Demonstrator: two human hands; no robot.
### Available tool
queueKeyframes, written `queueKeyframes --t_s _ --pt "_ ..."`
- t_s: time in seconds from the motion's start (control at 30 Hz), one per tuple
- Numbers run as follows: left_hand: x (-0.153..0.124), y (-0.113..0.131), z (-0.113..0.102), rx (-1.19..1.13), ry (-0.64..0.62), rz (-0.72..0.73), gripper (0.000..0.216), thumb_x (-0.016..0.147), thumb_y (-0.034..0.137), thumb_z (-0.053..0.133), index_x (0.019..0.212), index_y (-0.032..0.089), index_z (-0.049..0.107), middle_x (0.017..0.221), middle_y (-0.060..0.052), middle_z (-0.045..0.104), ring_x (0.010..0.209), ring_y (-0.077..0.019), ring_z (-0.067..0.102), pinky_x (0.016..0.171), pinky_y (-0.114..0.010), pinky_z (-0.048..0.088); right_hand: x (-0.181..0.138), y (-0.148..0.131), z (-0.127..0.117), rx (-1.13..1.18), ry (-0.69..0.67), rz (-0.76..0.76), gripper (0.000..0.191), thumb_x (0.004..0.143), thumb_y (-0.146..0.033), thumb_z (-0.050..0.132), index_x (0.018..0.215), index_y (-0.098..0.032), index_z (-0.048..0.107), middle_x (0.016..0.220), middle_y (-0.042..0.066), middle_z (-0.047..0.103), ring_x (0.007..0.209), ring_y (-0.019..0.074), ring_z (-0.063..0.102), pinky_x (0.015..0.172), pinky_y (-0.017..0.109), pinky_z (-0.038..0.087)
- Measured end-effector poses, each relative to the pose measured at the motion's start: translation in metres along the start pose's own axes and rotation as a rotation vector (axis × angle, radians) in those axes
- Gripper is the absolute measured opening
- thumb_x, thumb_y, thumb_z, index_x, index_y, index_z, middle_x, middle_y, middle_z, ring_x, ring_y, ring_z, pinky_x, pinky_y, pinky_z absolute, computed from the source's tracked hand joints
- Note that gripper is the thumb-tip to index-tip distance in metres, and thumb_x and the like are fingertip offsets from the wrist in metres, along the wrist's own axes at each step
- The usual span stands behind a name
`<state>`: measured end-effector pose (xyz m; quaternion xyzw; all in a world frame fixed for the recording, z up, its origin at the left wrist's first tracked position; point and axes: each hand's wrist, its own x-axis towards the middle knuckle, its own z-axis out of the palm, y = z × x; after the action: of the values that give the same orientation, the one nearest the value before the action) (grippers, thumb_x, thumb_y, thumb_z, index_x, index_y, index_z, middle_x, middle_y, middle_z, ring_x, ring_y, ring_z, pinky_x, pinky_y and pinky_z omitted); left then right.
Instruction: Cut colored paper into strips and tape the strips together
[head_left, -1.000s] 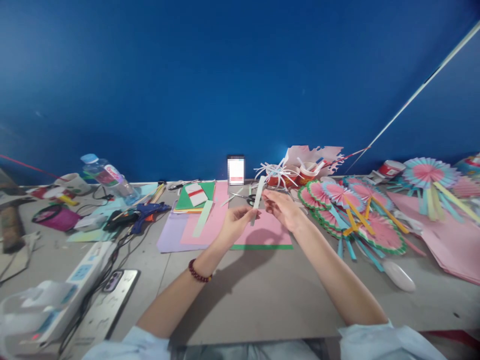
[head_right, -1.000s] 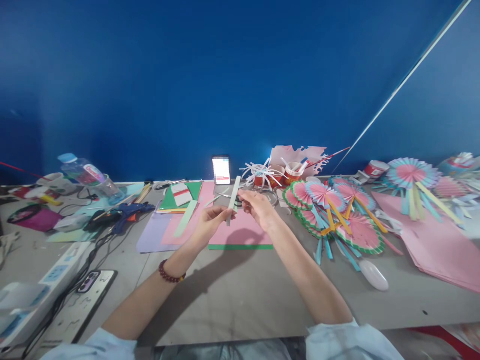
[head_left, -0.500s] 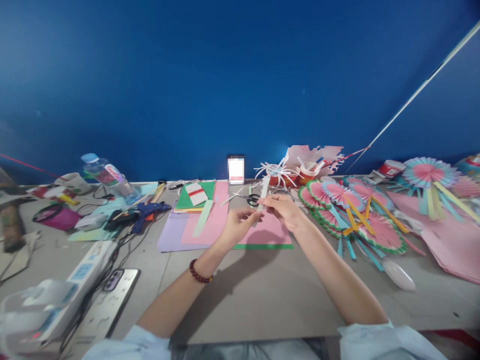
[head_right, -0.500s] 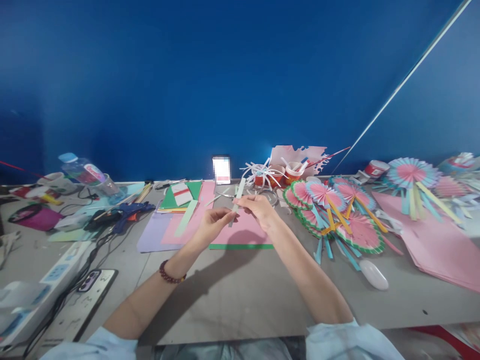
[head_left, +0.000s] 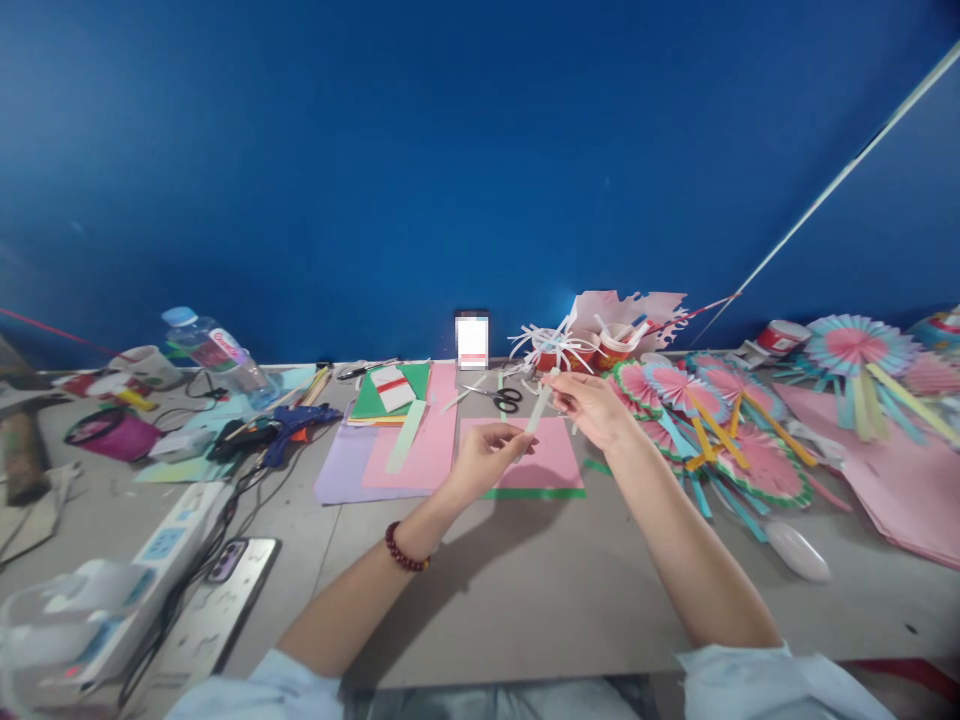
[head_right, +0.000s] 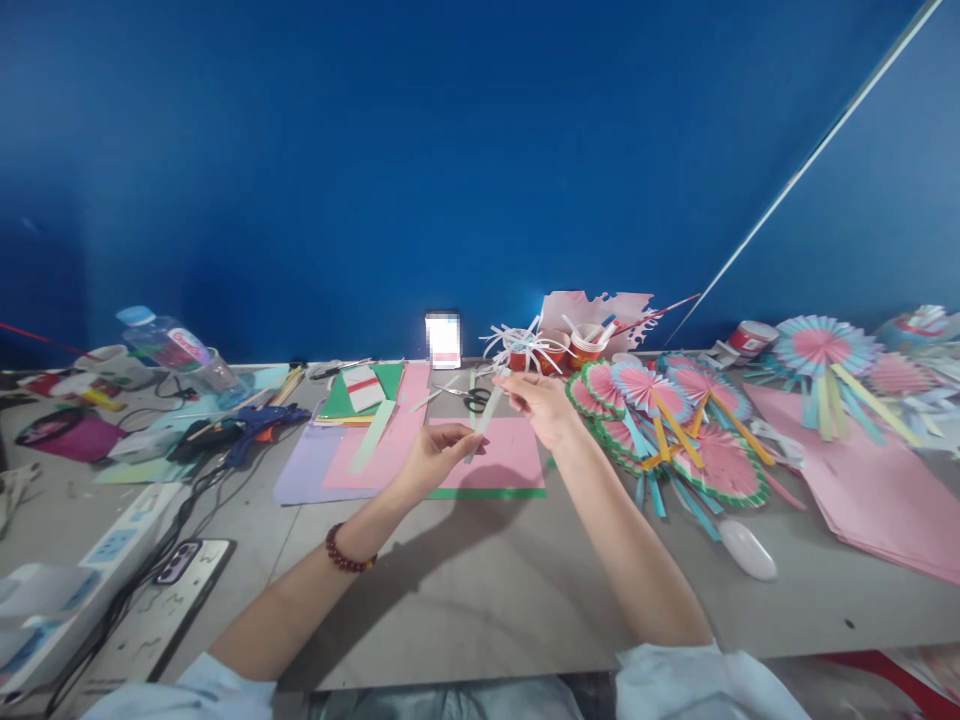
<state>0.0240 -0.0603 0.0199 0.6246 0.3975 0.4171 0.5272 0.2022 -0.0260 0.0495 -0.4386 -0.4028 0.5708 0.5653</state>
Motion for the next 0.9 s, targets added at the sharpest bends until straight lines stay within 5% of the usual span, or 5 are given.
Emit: queueKeyframes --t_s 0.3,0.63,0.9 --pt "0.001 0.008 -0.003 0.012 0.016 -0.049 0.031 0.073 0.046 0.067 0.074 0.016 0.076 0.073 -0.009 0.073 0.068 -0.0187 0.064 0.059 -0.027 0.046 0.003 -0.003 0.000 0.037 0.047 0.003 0.027 0.052 -0.035 0.083 0.066 -0.016 0.069 0.060 0.000 0.056 0.054 0.0082 0.039 0.048 0.025 0.029" --pt "-0.001 0.018 -0.008 0.222 -0.149 0.008 0.021 0.075 0.036 0.065 0.079 0.018 0.075 0.075 -0.005 0.072 0.063 -0.0145 0.058 0.058 -0.025 0.043 -0.004 0.002 0.010 -0.003 -0.027 -0.010 0.026 0.064 -0.040 0.076 0.068 -0.015 0.069 0.057 0.001 0.055 0.055 0.0102 0.042 0.051 0.027 0.031" --pt "0.003 0.016 -0.011 0.060 0.026 0.009 0.027 0.073 0.041 0.067 0.080 0.015 0.070 0.077 -0.006 0.068 0.067 -0.0139 0.057 0.060 -0.024 0.044 -0.012 0.008 0.020 -0.232 -0.091 -0.107 0.029 0.071 -0.044 0.070 0.073 -0.016 0.073 0.055 -0.001 0.053 0.056 0.0105 0.042 0.054 0.027 0.031"
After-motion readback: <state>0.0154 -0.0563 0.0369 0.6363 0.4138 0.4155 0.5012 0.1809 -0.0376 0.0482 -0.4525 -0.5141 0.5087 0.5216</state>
